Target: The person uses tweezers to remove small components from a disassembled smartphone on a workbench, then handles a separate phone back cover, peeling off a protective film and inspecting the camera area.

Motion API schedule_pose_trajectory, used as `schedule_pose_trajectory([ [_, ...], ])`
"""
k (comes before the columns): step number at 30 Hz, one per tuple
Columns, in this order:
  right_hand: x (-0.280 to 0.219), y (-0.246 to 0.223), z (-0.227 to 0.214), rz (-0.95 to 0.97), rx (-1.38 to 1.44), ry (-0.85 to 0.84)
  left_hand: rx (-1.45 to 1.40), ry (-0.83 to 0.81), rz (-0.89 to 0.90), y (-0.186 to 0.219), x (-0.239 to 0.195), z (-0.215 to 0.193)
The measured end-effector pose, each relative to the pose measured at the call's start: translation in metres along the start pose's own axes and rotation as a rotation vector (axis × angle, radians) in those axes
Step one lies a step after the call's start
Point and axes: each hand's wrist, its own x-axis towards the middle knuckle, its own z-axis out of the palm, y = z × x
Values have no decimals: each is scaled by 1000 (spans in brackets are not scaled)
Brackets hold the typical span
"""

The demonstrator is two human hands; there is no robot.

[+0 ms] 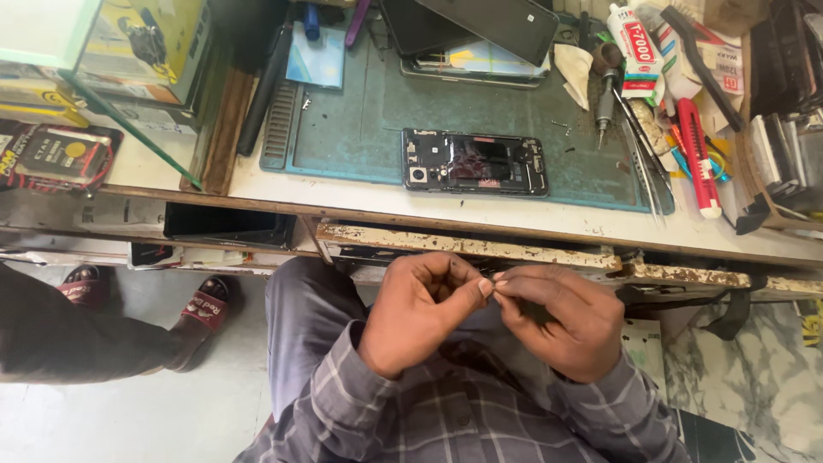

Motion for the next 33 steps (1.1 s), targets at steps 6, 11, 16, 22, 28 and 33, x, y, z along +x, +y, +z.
schedule_pose_trajectory([
  [6,8,4,4,-151,-121,8,-40,-31,-5,-3,2,-7],
  [11,11,4,6,-131,-88,19,30,9,8,6,1,-9],
  [16,13,3,9,-100,-68,33,21,4,31,15,-1,-11],
  [22,13,4,9,-146,-108,38,41,-1,36,15,-2,-12],
  [28,17,6,6,-233,-122,11,28,-12,17,11,0,-12],
  [33,21,6,5,-277,-109,-20,44,-19,-1,16,0,-12],
])
